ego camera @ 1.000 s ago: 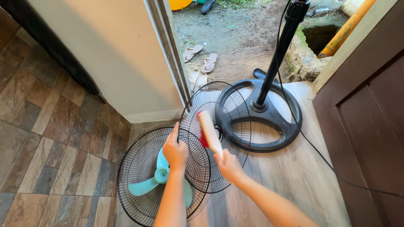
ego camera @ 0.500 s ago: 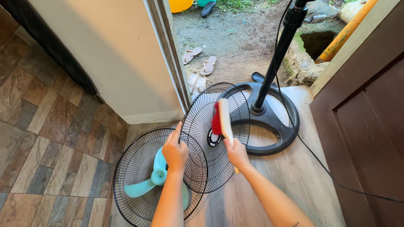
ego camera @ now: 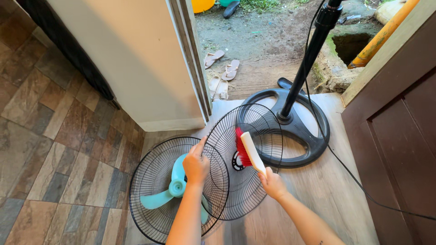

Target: The person wipes the back housing of a standing fan with an orange cloth, then uses a red-bristled brush to clean the front wire cage. The fan remains disassembled on the floor during the cleaning.

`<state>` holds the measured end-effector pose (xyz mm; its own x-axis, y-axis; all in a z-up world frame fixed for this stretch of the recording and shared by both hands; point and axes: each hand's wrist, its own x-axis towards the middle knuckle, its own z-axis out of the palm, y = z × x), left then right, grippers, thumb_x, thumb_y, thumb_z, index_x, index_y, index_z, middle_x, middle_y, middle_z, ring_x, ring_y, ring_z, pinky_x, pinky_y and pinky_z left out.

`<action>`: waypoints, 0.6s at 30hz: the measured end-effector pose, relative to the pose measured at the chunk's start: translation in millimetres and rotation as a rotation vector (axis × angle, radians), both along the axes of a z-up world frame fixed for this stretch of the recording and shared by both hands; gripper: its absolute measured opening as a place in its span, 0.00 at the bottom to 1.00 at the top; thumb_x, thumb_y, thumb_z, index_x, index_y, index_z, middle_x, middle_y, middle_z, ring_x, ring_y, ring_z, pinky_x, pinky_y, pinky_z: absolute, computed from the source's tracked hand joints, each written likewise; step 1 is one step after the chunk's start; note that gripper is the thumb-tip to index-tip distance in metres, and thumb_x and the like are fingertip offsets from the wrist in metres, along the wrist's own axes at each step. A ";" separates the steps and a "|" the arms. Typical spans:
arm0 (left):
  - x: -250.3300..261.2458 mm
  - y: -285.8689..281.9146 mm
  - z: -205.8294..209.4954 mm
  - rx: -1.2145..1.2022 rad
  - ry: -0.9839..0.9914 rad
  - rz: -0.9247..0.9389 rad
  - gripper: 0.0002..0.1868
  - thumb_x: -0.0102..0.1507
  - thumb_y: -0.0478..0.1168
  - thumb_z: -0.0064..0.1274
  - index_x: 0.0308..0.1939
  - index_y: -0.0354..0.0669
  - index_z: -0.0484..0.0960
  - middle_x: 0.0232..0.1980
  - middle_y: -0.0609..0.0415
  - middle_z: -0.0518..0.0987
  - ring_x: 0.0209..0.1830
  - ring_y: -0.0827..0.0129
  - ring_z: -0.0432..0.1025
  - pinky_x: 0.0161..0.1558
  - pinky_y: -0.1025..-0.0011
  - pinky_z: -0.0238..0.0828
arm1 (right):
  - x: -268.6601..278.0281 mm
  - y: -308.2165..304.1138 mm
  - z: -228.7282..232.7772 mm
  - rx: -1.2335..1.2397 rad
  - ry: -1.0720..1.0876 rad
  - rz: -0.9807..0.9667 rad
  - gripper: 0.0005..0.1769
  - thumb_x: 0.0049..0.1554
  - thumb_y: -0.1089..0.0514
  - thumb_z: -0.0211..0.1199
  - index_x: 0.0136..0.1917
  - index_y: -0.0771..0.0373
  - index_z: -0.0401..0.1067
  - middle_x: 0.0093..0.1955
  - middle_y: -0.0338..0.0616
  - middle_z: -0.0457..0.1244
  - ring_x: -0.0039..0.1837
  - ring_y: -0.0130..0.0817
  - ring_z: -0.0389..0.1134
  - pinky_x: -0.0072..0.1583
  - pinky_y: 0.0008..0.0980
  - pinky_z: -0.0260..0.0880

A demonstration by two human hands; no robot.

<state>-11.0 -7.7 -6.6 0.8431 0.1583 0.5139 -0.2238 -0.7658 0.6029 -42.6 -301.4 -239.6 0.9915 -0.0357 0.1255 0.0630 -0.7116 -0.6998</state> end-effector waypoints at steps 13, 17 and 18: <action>-2.1 38.0 5.7 -0.035 0.139 0.008 0.35 0.50 0.27 0.43 0.58 0.58 0.84 0.49 0.50 0.84 0.42 0.51 0.77 0.44 0.60 0.74 | 24.1 -44.1 45.3 -0.280 0.044 -0.227 0.22 0.61 0.36 0.57 0.45 0.57 0.66 0.35 0.58 0.68 0.40 0.62 0.70 0.42 0.60 0.67; 0.0 36.1 5.3 -0.037 0.101 -0.048 0.35 0.50 0.27 0.44 0.58 0.57 0.85 0.51 0.49 0.84 0.45 0.50 0.77 0.46 0.61 0.74 | 20.9 -23.2 77.0 -0.222 -0.134 0.099 0.22 0.56 0.35 0.63 0.41 0.56 0.68 0.33 0.51 0.67 0.39 0.56 0.70 0.41 0.54 0.67; 1.8 36.7 6.5 -0.024 0.071 -0.071 0.35 0.50 0.27 0.44 0.58 0.57 0.85 0.51 0.49 0.84 0.45 0.50 0.77 0.47 0.61 0.74 | 18.7 -13.9 82.2 -0.205 -0.191 0.198 0.23 0.53 0.35 0.66 0.40 0.55 0.68 0.33 0.49 0.67 0.38 0.54 0.70 0.40 0.52 0.68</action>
